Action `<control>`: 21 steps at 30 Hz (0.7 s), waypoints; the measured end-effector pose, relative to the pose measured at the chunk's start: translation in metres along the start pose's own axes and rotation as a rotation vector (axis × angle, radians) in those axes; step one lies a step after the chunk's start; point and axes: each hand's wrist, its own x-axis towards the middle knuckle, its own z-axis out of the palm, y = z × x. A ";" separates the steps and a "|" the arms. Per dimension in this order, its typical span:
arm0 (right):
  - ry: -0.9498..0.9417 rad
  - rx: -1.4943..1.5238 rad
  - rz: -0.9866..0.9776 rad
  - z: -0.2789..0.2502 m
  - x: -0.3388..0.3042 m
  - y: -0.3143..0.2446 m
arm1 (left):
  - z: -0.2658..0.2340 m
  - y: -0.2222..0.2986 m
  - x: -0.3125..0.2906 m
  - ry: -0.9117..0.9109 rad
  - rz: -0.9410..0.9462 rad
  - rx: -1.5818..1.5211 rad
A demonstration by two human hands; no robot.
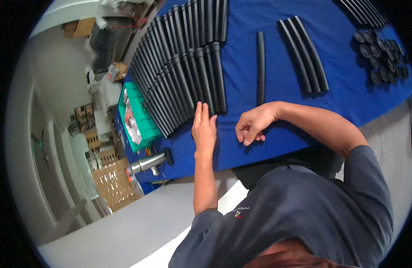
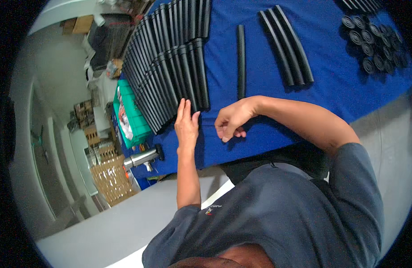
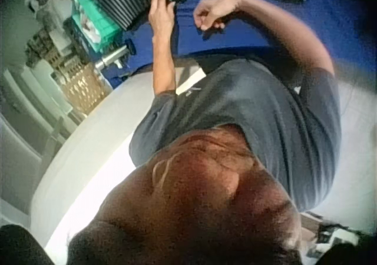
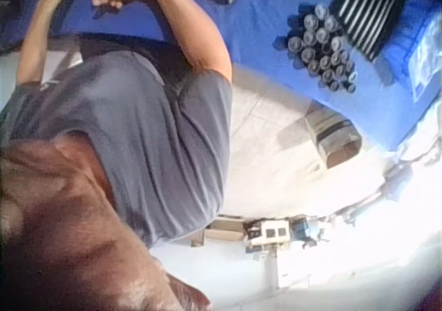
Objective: The recorder is assembling black plastic tubes by fitting circular end caps onto them at an assembly station.
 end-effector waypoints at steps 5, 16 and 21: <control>0.020 -0.021 -0.015 0.000 -0.002 0.002 | -0.012 0.011 0.007 -0.165 -0.138 -0.019; -0.029 -0.064 -0.087 0.000 0.008 0.012 | -0.035 0.098 0.069 0.018 0.171 -0.315; -0.001 -0.064 -0.092 0.001 0.007 0.013 | -0.030 0.137 0.101 0.017 0.337 -0.360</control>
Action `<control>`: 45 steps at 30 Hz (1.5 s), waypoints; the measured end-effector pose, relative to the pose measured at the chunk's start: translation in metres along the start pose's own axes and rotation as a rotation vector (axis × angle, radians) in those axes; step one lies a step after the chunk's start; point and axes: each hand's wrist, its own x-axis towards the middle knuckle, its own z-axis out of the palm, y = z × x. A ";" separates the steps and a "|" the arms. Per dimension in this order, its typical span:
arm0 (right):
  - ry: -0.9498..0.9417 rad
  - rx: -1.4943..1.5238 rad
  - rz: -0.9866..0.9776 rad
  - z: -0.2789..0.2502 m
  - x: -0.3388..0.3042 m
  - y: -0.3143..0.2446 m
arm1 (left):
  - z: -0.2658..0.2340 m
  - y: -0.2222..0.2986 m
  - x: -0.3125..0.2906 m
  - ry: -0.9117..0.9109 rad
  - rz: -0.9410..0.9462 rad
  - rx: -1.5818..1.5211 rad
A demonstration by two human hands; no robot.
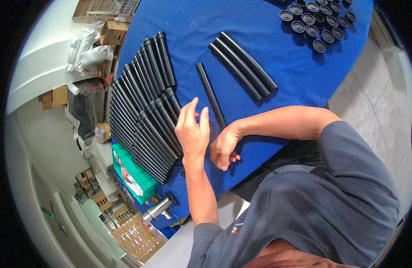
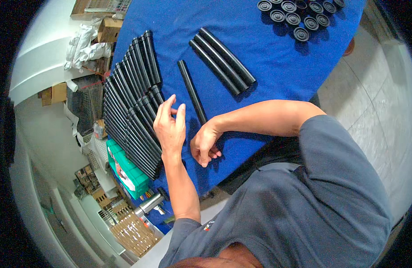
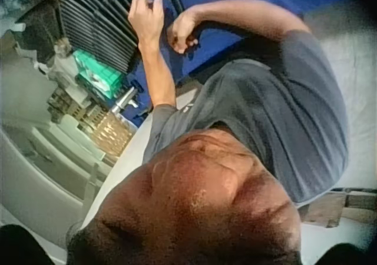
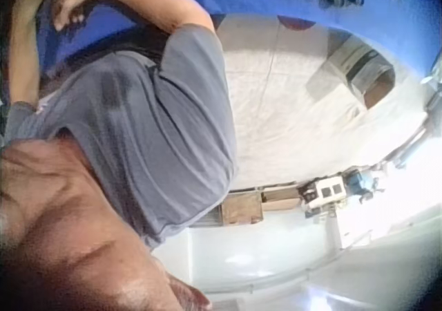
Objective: The recorder is assembling black plastic tubes by fitting circular end caps onto them at an assembly station.
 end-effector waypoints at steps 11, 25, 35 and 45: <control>0.040 0.075 -0.037 0.001 0.004 0.005 | 0.086 0.102 0.117 -0.040 0.507 -0.162; 0.048 0.255 -0.144 0.000 -0.003 0.010 | 0.172 0.155 0.190 -0.060 0.642 -0.083; 0.035 0.162 -0.096 0.001 0.012 0.008 | 0.108 0.121 0.158 0.053 0.473 -0.088; -0.030 0.047 -0.041 0.000 0.001 0.011 | -0.015 0.006 0.022 0.278 -0.054 -0.181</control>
